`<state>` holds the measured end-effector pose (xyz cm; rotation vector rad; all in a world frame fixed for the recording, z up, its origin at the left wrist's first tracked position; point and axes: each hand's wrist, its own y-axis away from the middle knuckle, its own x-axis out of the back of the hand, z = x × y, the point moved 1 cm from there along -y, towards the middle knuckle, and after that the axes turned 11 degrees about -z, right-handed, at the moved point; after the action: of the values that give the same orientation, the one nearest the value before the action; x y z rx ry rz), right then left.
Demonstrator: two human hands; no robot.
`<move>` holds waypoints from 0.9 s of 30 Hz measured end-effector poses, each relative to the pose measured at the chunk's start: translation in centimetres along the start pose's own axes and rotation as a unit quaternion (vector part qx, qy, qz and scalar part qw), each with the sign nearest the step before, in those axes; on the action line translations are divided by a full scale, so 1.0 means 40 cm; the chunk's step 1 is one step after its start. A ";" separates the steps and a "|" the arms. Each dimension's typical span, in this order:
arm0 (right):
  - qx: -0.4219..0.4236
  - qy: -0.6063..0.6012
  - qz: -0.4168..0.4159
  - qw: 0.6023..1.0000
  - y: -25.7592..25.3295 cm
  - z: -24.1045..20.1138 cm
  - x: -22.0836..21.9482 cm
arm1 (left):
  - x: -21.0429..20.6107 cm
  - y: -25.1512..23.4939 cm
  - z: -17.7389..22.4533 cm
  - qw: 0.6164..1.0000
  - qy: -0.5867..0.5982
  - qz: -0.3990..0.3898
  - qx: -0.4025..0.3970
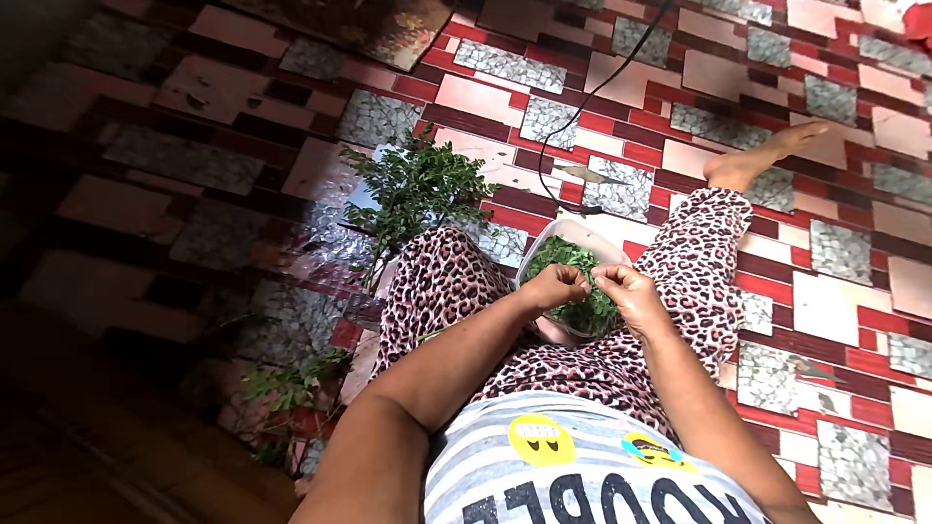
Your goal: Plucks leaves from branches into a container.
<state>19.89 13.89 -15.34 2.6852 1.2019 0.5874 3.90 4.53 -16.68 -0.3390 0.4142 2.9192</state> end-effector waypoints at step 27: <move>-0.013 -0.033 -0.040 0.999 -0.012 0.011 0.010 | 0.013 -0.013 -0.013 1.000 0.022 -0.011 0.004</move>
<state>19.99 14.54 -15.76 2.6004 1.2677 0.4948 3.61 4.95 -17.42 -0.4049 0.4247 2.8919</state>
